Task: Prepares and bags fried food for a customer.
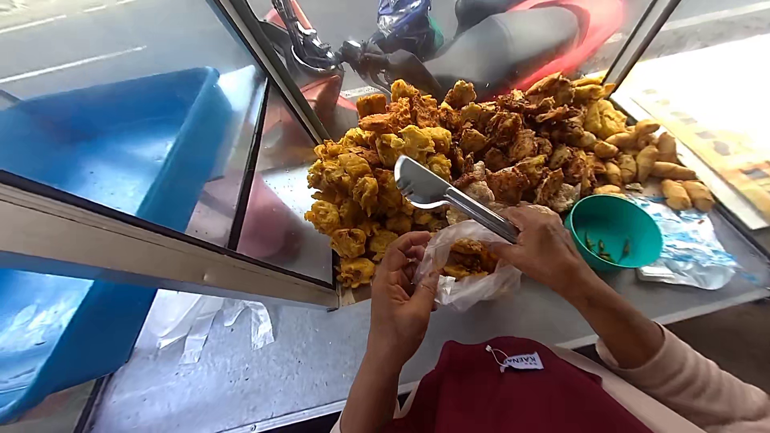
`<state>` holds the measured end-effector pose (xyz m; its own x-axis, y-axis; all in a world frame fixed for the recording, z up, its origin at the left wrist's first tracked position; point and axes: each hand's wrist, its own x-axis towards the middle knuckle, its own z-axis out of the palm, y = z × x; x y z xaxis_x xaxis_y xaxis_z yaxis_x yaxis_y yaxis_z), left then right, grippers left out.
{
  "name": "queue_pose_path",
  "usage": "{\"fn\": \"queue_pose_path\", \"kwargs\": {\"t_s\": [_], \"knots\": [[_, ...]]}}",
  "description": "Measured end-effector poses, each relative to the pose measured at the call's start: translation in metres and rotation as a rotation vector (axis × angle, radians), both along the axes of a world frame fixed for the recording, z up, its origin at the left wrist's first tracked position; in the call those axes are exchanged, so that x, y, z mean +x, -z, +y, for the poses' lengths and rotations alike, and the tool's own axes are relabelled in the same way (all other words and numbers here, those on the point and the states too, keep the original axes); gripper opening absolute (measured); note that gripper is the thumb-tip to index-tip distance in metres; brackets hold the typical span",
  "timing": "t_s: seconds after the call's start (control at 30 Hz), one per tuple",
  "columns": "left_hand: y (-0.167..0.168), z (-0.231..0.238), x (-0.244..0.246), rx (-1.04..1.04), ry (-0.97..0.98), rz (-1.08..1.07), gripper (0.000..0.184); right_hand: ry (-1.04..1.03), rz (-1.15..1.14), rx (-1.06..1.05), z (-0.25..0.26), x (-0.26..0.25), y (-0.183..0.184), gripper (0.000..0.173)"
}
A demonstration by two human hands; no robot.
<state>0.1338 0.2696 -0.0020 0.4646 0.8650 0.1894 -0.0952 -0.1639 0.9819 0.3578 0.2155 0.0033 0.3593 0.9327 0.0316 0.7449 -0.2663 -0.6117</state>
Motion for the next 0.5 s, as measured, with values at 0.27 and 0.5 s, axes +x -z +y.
{"fn": "queue_pose_path", "kwargs": {"t_s": [0.27, 0.5], "knots": [[0.021, -0.008, -0.015, 0.289, 0.02, 0.426, 0.033, 0.067, 0.027, -0.21, 0.012, 0.024, 0.017, 0.02], [-0.021, 0.016, -0.008, 0.525, -0.086, 0.612, 0.035, 0.216, 0.263, 0.26, -0.012, 0.072, -0.034, 0.018]]}}
